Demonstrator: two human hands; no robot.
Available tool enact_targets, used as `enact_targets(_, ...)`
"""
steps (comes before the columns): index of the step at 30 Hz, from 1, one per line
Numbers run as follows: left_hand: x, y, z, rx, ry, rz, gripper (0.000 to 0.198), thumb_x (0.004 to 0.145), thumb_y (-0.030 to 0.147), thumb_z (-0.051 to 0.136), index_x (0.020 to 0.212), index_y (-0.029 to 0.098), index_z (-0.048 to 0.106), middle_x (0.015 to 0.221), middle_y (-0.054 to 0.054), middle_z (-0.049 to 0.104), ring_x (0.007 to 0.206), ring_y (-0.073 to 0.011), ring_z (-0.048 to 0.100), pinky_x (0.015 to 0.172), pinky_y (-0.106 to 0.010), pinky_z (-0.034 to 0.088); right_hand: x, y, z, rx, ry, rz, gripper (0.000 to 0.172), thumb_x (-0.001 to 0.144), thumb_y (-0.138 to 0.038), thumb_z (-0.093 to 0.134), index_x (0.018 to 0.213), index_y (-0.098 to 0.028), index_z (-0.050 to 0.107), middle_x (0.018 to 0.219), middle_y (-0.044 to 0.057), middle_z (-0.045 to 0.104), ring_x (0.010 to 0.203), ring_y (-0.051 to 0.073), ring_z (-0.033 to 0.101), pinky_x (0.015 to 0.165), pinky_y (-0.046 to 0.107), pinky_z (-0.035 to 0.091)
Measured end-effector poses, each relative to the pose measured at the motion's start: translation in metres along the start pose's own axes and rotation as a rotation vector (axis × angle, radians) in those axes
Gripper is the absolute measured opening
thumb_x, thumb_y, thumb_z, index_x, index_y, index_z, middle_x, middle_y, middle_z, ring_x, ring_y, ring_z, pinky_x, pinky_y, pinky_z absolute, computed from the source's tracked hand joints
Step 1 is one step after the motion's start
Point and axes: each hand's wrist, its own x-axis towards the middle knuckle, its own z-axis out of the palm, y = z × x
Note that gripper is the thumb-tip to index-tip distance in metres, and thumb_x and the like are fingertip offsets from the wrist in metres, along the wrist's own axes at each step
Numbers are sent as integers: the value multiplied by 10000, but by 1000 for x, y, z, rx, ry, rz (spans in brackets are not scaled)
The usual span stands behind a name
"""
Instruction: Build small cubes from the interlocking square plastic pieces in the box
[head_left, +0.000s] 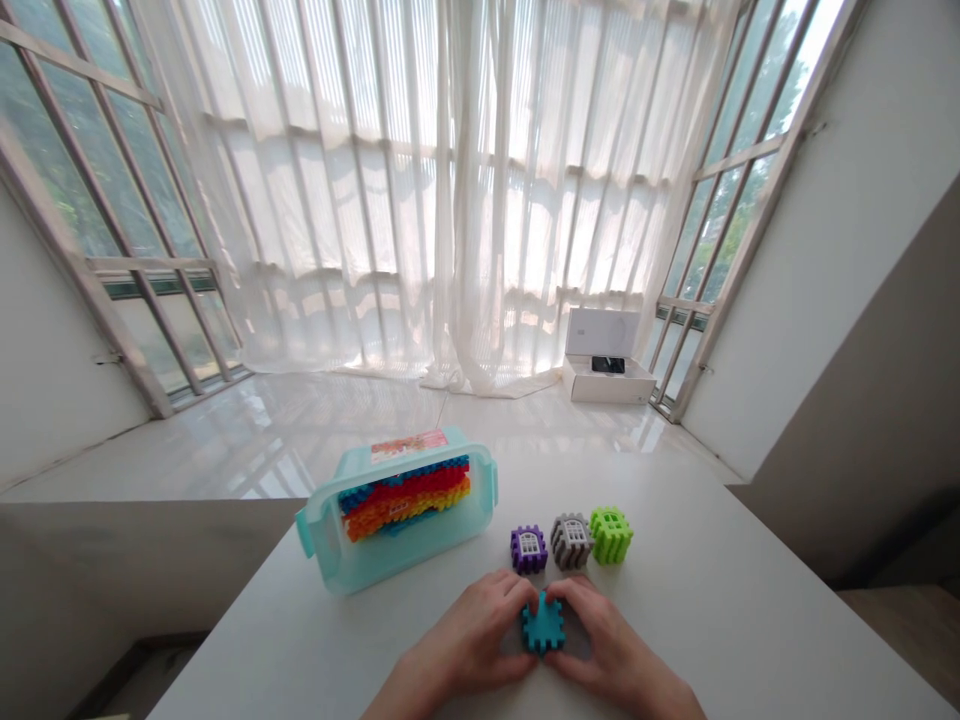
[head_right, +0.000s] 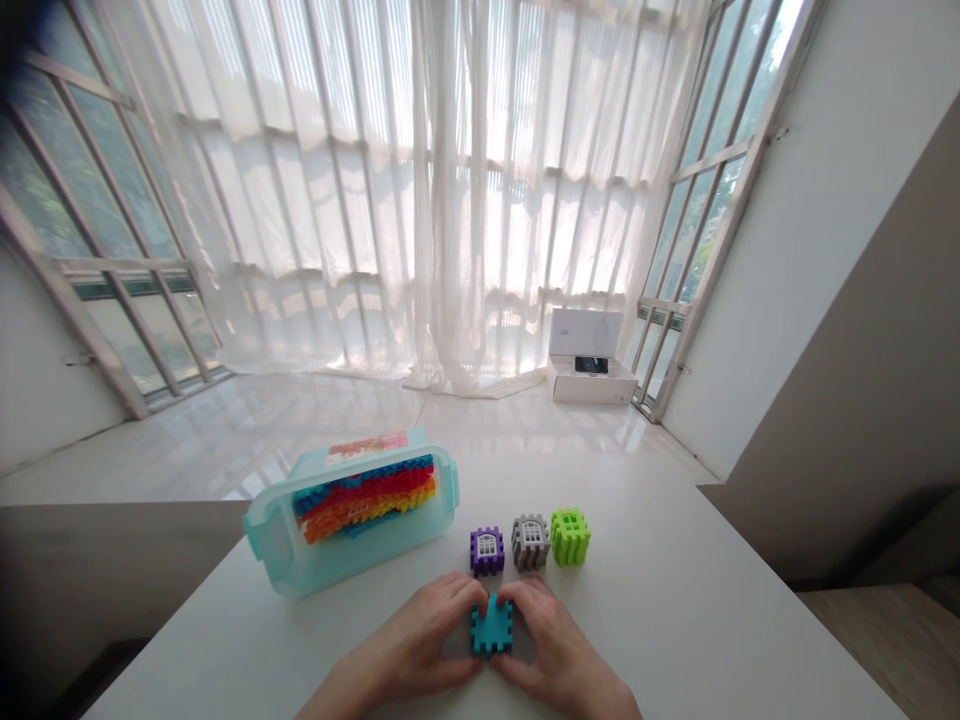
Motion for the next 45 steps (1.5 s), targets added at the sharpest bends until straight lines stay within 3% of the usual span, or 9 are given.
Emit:
enact_targets(24,-1,2,0,-39,9,-49,371,675,225,718,1000,248,541,1028,-22,629,960,-236,574,819,-326,445,1,-6,-3,27,-39,43,454,723,-83,706,1132,-239,585,1055,51,630,1015,252,596,906,329,484)
enact_targets(31,1,4,-3,-21,-4,-21,331,712,237,702,996,231,532,1032,-36,630,971,-239,570,841,-337,449,-1,1,-2,4,-11,18,529,718,-99,717,1198,-229,537,1109,65,625,1042,253,599,917,349,488)
enact_targets(37,-3,2,-8,-69,8,12,511,705,249,750,1161,231,521,1148,-49,642,1053,-254,585,908,-354,467,-1,5,-1,-12,14,-21,608,719,-132,733,1271,-221,493,1177,85,625,1092,263,605,957,379,498)
enact_targets(39,-6,1,-13,-90,53,22,551,712,331,780,1195,237,531,1174,-45,654,1062,-250,602,905,-349,482,-4,6,-2,-17,10,-22,650,721,-153,747,1307,-224,473,1210,89,619,1115,268,606,974,392,503)
enact_targets(41,-9,-2,-21,-91,163,18,436,762,388,757,1131,234,585,1106,-34,687,996,-223,637,863,-323,501,-9,6,-3,-41,40,-29,706,728,-196,765,1355,-230,442,1264,102,599,1147,283,599,994,418,504)
enact_targets(43,-14,-9,-31,-50,334,-12,214,852,383,674,986,221,634,962,-22,708,873,-187,661,794,-292,515,-14,4,-7,-87,121,-67,718,758,-241,761,1389,-240,417,1317,117,568,1202,305,569,1027,455,487)
enact_targets(45,-21,-21,-44,59,532,-70,159,921,358,580,901,213,642,875,-26,697,824,-188,660,764,-301,524,-16,-1,-13,-125,222,-141,644,812,-261,722,1383,-243,425,1324,129,559,1236,315,541,1042,476,472)
